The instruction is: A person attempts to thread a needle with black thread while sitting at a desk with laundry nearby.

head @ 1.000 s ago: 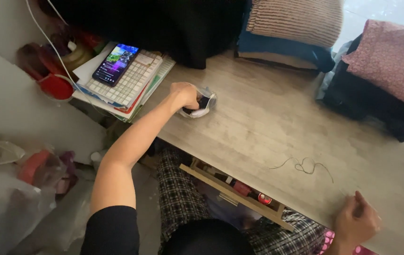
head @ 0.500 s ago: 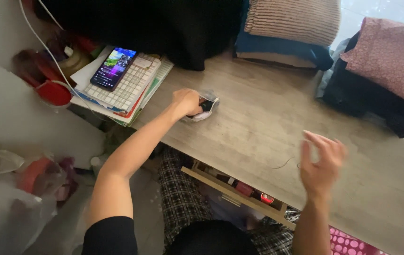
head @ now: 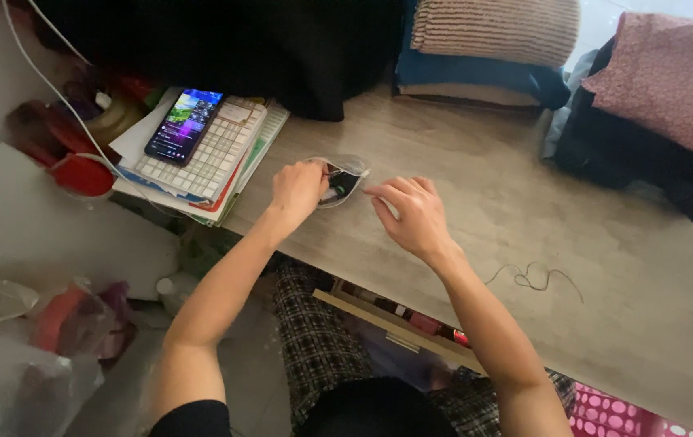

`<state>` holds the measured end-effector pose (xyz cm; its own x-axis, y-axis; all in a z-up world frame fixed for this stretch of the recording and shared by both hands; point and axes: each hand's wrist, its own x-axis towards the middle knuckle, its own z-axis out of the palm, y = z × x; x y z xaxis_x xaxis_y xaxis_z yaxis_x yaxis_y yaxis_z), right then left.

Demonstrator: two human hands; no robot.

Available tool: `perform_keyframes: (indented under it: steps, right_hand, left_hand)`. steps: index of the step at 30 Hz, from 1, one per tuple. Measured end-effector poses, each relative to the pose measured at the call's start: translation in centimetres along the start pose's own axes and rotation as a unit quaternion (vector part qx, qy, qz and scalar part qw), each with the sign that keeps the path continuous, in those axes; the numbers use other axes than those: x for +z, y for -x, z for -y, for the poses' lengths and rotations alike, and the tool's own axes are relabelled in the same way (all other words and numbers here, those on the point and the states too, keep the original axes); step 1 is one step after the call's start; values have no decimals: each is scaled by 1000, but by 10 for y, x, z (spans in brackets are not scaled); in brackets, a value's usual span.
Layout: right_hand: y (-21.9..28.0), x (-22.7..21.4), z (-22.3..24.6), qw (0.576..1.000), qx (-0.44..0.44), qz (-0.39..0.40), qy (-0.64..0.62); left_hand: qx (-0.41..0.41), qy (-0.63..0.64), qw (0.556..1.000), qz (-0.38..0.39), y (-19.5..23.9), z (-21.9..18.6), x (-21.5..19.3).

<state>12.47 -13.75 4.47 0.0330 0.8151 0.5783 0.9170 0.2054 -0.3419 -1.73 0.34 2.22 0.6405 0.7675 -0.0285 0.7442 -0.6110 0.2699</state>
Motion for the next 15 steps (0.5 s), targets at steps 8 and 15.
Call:
perform_keyframes:
  steps: [8,15]
  right_hand:
    - [-26,43,-3,998,-30,-26,58]
    - [-38,53,6,995,-46,-33,82]
  left_hand:
    - [-40,18,999,-9,11,6,-5]
    - [-40,87,995,-14,26,2,-27]
